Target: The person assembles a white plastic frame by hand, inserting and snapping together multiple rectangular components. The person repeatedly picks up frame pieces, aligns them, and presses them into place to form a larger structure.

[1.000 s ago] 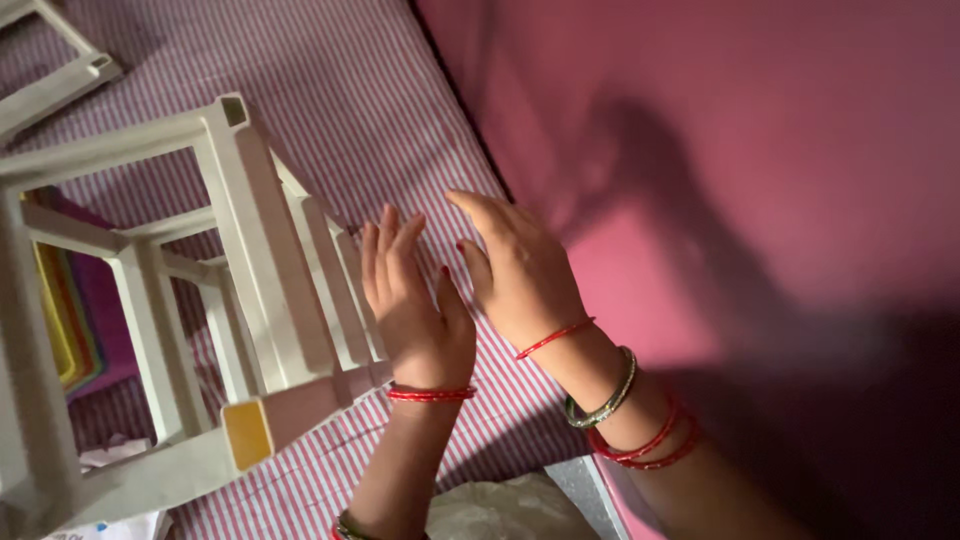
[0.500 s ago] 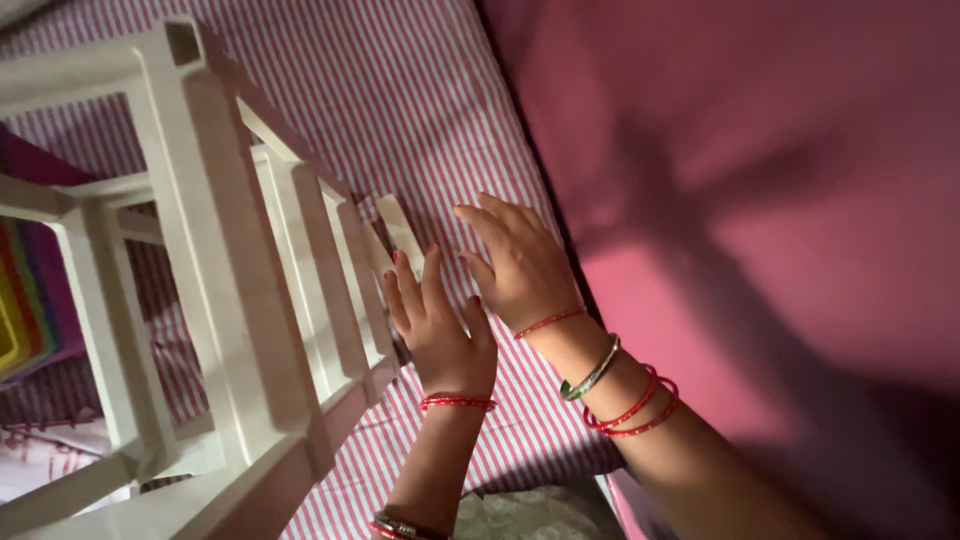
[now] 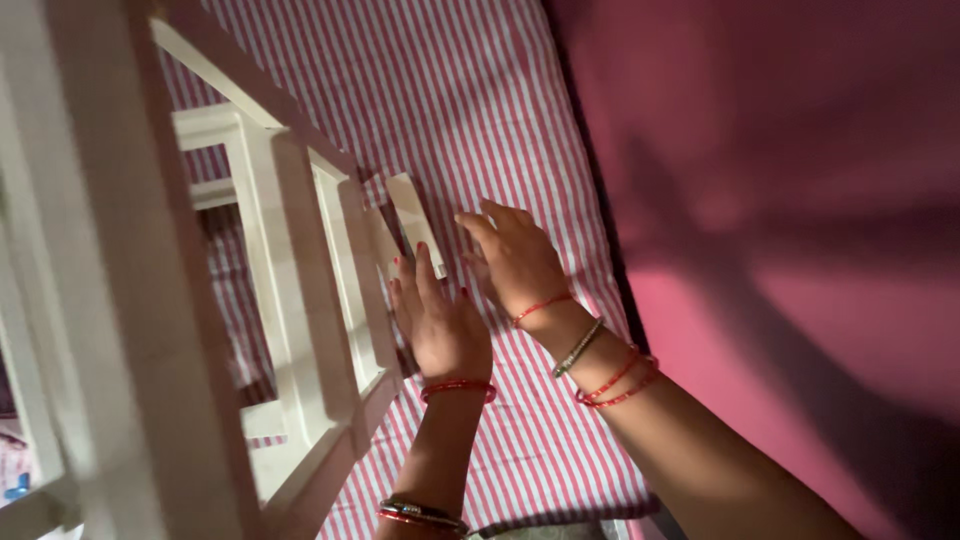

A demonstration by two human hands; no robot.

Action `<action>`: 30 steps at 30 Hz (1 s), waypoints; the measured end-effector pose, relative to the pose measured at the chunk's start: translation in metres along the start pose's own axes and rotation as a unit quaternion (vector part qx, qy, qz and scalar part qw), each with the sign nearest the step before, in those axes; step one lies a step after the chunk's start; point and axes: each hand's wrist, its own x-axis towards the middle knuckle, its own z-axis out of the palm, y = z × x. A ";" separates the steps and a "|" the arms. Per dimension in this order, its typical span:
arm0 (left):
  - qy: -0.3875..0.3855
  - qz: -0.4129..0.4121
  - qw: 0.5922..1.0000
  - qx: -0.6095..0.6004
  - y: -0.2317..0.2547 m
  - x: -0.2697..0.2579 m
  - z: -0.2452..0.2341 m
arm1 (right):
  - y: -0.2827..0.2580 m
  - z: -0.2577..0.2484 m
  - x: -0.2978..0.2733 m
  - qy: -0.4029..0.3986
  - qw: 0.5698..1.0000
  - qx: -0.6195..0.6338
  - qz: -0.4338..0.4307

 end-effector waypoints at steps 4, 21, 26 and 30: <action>-0.010 0.049 0.998 -0.026 -0.012 -0.003 0.010 | 0.016 0.042 0.011 -0.038 0.999 0.004 0.015; -0.055 -0.046 0.997 -0.015 -0.042 0.002 0.049 | 0.042 0.132 0.040 -0.164 0.983 -0.084 0.016; -0.089 -0.119 0.989 -0.022 -0.039 0.004 0.052 | 0.046 0.147 0.041 -0.117 0.987 -0.110 -0.024; -0.074 -0.107 0.991 -0.020 -0.042 0.009 0.053 | 0.050 0.156 0.047 -0.066 0.990 -0.105 -0.068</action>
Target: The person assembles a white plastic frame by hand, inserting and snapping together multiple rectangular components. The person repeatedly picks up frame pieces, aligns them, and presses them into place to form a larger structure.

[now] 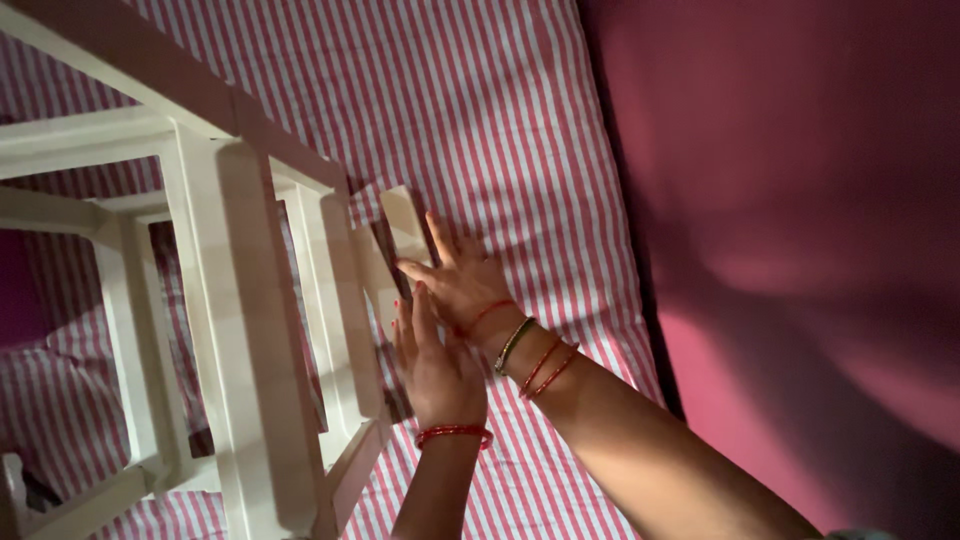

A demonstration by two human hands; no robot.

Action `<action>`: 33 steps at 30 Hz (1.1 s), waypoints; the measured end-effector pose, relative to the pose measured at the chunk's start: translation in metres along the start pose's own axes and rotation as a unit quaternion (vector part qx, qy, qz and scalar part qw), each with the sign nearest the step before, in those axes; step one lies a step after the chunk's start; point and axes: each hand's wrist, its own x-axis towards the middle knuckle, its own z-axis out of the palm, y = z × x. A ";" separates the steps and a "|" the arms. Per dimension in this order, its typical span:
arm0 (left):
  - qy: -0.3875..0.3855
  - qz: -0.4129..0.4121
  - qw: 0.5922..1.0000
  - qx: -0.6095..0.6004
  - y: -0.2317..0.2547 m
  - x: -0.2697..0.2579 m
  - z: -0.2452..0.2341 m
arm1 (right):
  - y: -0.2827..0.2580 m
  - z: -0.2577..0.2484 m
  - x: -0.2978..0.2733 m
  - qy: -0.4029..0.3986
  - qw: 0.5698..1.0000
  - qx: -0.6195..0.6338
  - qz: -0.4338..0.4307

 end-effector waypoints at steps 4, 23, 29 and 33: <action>0.015 0.030 0.999 -0.015 -0.003 0.000 -0.008 | -0.001 -0.001 -0.004 0.041 0.997 0.059 -0.012; -0.163 -0.289 0.924 -0.190 0.097 -0.011 -0.081 | -0.029 -0.177 -0.019 -0.012 0.939 0.290 0.184; -0.035 -0.009 0.902 -0.431 0.132 -0.020 -0.101 | -0.047 -0.252 -0.040 0.085 0.910 0.367 0.172; -0.027 0.021 0.885 -0.465 0.166 -0.029 -0.130 | -0.059 -0.299 -0.051 0.130 0.893 0.406 0.143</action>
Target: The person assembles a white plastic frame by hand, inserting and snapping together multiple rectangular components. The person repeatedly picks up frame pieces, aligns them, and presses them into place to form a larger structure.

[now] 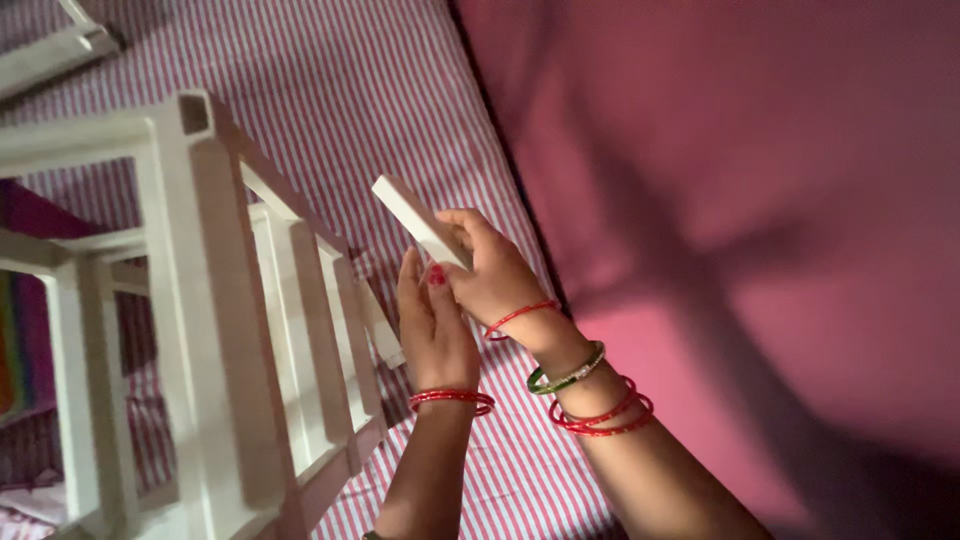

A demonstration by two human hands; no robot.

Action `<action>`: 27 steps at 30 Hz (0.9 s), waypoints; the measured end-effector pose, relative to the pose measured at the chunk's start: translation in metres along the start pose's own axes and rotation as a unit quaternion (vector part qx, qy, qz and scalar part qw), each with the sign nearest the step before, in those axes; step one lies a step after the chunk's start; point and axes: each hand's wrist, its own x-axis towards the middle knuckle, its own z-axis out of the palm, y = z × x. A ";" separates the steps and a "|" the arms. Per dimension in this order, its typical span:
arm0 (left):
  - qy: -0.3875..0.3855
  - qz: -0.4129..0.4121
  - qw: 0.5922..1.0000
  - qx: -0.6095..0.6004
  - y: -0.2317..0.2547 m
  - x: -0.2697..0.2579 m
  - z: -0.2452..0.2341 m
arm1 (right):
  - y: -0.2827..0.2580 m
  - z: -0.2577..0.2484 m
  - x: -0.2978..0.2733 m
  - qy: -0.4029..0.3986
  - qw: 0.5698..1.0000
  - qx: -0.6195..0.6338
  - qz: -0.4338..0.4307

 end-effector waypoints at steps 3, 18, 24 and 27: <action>-0.019 0.020 0.998 -0.051 0.040 -0.013 0.005 | -0.037 -0.020 -0.014 -0.005 1.000 0.017 -0.018; -0.068 0.017 0.973 -0.222 0.221 -0.065 -0.010 | -0.240 -0.071 -0.082 0.045 0.990 -0.008 -0.134; -0.107 0.035 0.977 -0.180 0.279 -0.086 -0.038 | -0.290 -0.069 -0.105 0.065 0.983 -0.078 -0.155; -0.123 0.028 0.978 -0.169 0.310 -0.098 -0.054 | -0.314 -0.066 -0.116 0.057 0.979 -0.059 -0.185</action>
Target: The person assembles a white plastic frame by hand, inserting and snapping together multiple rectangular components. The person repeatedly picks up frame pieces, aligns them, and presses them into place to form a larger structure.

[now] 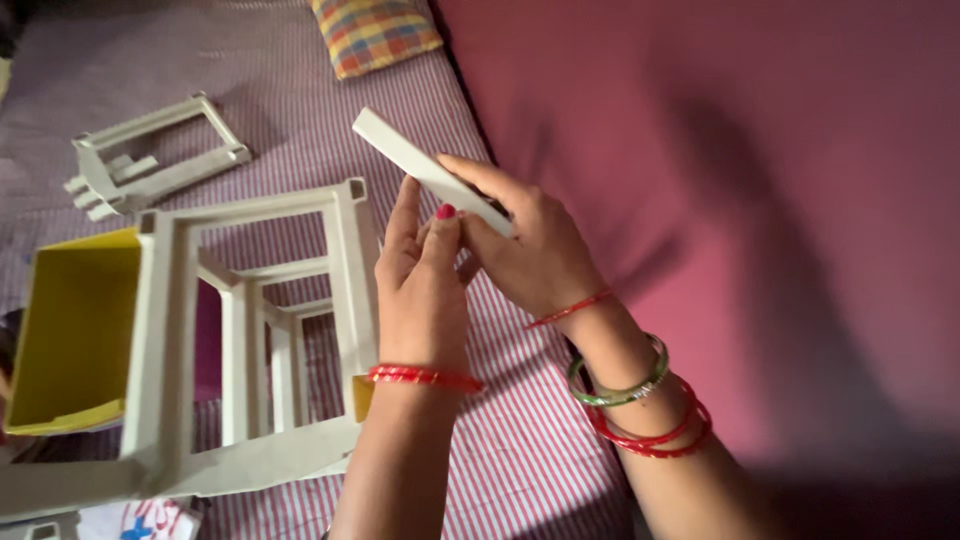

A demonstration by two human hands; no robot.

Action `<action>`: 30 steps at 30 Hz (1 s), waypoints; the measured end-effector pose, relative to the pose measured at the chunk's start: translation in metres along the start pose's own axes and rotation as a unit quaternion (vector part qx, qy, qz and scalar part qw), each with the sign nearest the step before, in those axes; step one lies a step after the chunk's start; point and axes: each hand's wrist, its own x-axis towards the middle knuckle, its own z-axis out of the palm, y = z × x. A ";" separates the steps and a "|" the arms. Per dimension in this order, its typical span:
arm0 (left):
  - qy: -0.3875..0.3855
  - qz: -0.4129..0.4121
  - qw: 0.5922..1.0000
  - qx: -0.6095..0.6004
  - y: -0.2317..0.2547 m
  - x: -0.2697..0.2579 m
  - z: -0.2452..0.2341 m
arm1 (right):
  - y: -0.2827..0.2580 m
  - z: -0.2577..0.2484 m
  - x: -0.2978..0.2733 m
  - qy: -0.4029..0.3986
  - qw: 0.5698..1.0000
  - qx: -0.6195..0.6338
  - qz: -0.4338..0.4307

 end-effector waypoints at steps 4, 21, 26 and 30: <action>-0.027 -0.028 0.999 0.000 0.045 -0.017 -0.013 | -0.029 0.002 -0.001 -0.012 0.999 0.052 -0.013; -0.052 0.029 0.998 0.009 0.064 0.029 -0.081 | -0.068 0.053 0.010 -0.044 0.997 -0.054 -0.034; -0.021 0.088 0.985 0.143 0.051 0.057 -0.087 | -0.058 0.066 0.038 -0.082 0.989 -0.109 0.060; -0.030 0.101 0.983 0.147 0.046 0.084 -0.093 | -0.039 0.084 0.066 -0.043 0.986 -0.161 0.015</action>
